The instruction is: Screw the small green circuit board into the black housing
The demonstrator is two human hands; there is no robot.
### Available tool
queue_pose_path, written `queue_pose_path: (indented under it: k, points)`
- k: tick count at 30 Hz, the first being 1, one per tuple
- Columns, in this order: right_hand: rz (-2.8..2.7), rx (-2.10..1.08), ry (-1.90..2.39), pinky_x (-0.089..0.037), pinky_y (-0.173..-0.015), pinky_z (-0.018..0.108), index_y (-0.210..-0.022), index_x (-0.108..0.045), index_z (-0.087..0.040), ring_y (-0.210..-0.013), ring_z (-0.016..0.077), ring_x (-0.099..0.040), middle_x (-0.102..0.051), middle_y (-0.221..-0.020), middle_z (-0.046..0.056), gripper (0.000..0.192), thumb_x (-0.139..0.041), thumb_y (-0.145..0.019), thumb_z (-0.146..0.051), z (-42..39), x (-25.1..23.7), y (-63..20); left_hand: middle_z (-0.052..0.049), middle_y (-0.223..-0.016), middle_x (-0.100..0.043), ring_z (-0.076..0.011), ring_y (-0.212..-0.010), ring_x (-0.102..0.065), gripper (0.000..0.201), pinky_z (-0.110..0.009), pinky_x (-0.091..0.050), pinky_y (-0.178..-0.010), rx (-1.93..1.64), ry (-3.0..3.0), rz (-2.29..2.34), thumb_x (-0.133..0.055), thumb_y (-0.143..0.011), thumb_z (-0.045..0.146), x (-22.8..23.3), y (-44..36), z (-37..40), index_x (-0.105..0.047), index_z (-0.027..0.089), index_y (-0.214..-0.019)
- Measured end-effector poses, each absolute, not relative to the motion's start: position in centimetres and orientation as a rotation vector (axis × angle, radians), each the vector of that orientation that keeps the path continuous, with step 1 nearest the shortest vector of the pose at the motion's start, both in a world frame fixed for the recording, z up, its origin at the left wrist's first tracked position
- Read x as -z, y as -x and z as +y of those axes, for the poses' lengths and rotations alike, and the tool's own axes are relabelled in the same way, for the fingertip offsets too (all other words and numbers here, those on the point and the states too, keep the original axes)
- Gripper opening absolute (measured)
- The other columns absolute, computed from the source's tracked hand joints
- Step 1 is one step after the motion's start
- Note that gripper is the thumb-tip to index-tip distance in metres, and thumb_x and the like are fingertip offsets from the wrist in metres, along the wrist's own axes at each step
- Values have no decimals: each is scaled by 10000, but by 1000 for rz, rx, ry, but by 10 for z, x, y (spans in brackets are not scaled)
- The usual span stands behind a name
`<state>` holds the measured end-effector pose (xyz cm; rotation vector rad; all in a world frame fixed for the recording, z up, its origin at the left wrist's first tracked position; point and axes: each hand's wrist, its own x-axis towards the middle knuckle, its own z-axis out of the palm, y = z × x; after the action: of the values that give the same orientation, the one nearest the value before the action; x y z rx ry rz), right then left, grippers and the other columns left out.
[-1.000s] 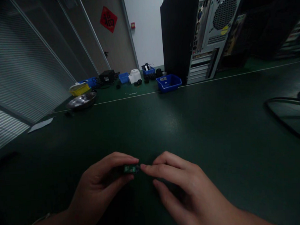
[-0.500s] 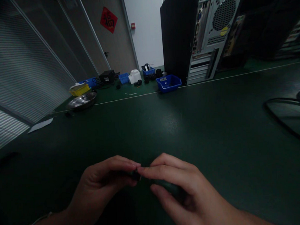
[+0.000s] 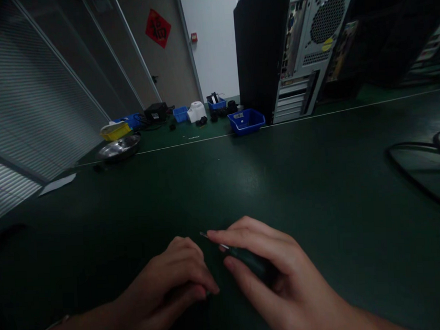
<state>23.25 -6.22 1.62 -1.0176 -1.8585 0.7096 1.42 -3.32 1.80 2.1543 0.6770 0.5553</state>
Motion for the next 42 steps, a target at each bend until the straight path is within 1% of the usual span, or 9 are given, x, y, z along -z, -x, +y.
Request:
queue_pose_path:
  k: [5,12,19,25,27,29,33,38,42]
  points:
    - [-1856,-719,1011,-594,-694,234,-1174,-631,-337,-974,183,-674,-713,-1070,14,402,-611,-837,-118,-63,-15,-233,-61,-963,-672,-200,-926,-561,200,-340,-390,-846,-521,-2275,687,-515,-870,177,-15,-15,-33,-662,231,-994]
    - [-1873,-697,1054,-591,-720,241,-1168,-632,-316,-1018,195,-660,-704,-1092,28,364,-596,-850,-143,-62,-17,-232,-85,-1125,-612,-225,-1020,-545,297,-354,-409,-888,-570,-2259,714,-591,-853,262,-15,-12,-34,-603,252,-1150]
    - [-2011,-710,1131,-562,-785,271,-1161,-588,-250,-969,185,-654,-677,-1061,54,345,-548,-849,-108,-60,-13,-231,-78,-943,-600,-208,-853,-550,187,-356,-434,-775,-640,-2366,916,-608,-841,315,-17,-13,-39,-610,189,-980]
    - [-2175,-792,1221,-532,-697,280,-1015,-583,-227,-809,176,-644,-671,-937,44,266,-559,-800,-72,-63,-15,-228,-89,-885,-599,-198,-734,-537,508,-311,-461,-626,-593,-2482,885,-706,-677,578,-13,-18,-42,-604,171,-963]
    - [-2213,-796,1229,-521,-681,281,-985,-588,-222,-782,176,-634,-663,-912,45,236,-558,-802,-77,-63,-16,-228,-92,-913,-590,-198,-757,-542,441,-303,-472,-629,-577,-2461,878,-704,-712,502,-7,-19,-42,-594,178,-990]
    - [-2249,-811,1232,-512,-670,280,-963,-589,-218,-771,176,-625,-656,-894,43,208,-548,-812,-82,-64,-16,-228,-93,-951,-572,-206,-810,-549,337,-305,-489,-659,-589,-2423,861,-677,-741,319,-3,-18,-43,-575,191,-1036]
    - [-2248,-832,1223,-502,-673,264,-982,-578,-220,-796,169,-630,-661,-901,30,226,-536,-823,-65,-64,-17,-229,-95,-1062,-537,-203,-925,-561,366,-303,-514,-757,-672,-2294,807,-583,-705,87,-5,-18,-44,-537,200,-1050]
    - [-2068,-914,1211,-513,-669,226,-943,-587,-218,-763,132,-655,-682,-859,12,160,-494,-882,-103,-61,-20,-230,-72,-1081,-549,-181,-950,-569,297,-299,-513,-814,-688,-2093,863,-609,-744,74,-14,-20,-42,-515,201,-996]
    - [-1861,-962,1229,-554,-676,215,-905,-632,-214,-782,147,-690,-714,-835,9,132,-541,-846,-138,-58,-22,-230,-62,-1040,-567,-171,-886,-578,411,-303,-517,-788,-688,-2002,878,-667,-754,131,-15,-20,-42,-502,205,-1124]
